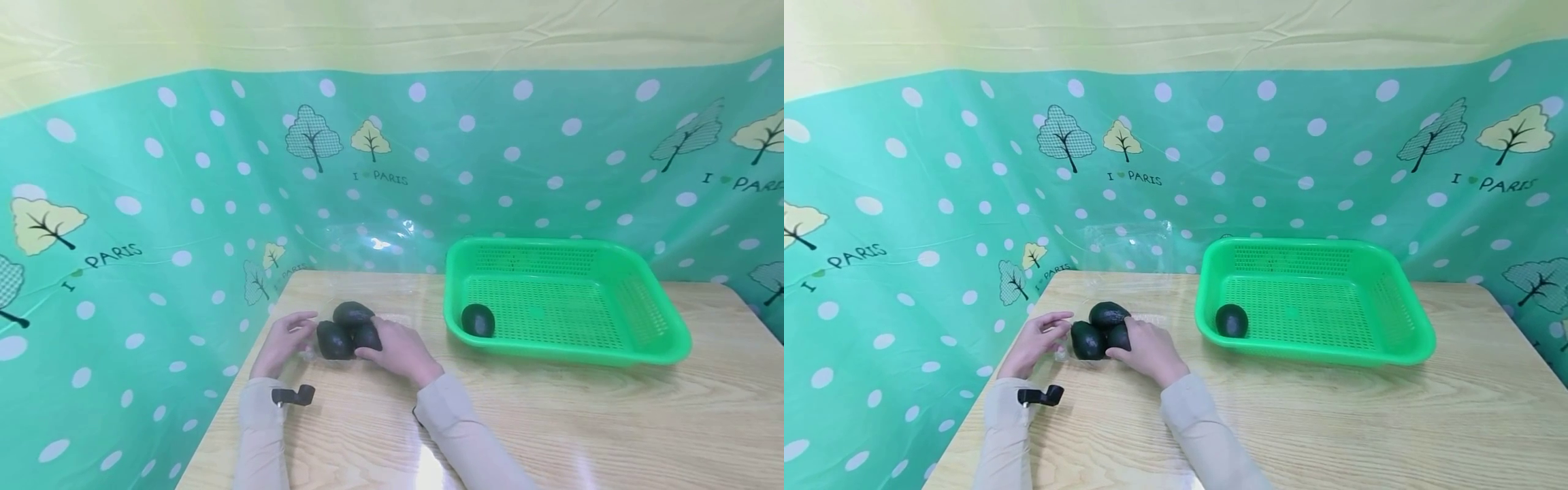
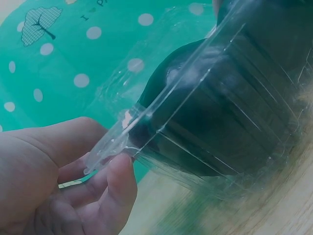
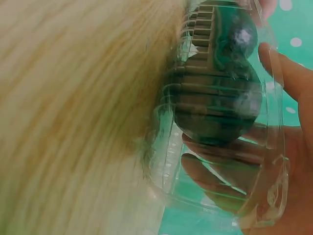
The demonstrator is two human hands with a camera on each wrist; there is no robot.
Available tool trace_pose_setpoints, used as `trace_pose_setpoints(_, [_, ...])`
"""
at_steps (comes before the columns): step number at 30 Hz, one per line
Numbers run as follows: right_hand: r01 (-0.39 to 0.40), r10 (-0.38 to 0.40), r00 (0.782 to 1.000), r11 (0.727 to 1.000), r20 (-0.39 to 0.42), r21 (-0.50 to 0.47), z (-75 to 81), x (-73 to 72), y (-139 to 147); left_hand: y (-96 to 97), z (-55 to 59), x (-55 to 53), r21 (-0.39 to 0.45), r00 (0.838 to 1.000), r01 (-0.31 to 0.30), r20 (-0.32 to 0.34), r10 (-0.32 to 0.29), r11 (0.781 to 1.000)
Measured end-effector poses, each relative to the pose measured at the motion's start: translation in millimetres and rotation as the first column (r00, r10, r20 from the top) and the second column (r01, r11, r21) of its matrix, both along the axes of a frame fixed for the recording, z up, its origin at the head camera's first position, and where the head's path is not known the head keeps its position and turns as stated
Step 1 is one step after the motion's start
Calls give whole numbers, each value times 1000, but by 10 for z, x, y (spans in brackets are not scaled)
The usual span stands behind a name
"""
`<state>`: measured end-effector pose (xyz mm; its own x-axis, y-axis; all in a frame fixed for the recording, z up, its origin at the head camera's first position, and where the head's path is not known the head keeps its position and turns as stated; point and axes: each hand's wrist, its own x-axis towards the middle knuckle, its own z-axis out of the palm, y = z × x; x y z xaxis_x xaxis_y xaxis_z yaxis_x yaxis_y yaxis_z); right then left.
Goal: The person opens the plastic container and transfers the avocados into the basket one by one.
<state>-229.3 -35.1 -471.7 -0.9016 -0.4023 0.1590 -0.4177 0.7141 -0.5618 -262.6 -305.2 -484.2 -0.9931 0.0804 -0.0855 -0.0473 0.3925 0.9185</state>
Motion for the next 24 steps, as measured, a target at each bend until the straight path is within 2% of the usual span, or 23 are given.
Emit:
trace_pose_setpoints(11, [54, -48, 997, 994, -64, 93, -31, 11, -33, 12, 15, -8, -3, 1000, -5, -6, 4, 1000])
trace_pose_setpoints(17, [61, -56, 997, 994, -58, 91, -37, 17, -32, 21, 29, 3, 6, 1000, -1, -6, 1, 1000])
trace_pose_setpoints(19, [60, -55, 997, 995, -58, 83, -36, 18, -31, 48, 102, 37, 11, 1000, 4, -1, -4, 1000])
trace_pose_setpoints(24, [56, -53, 997, 997, -62, 55, -43, 17, -30, 36, 82, 43, 4, 1000, 3, -5, -3, 1000])
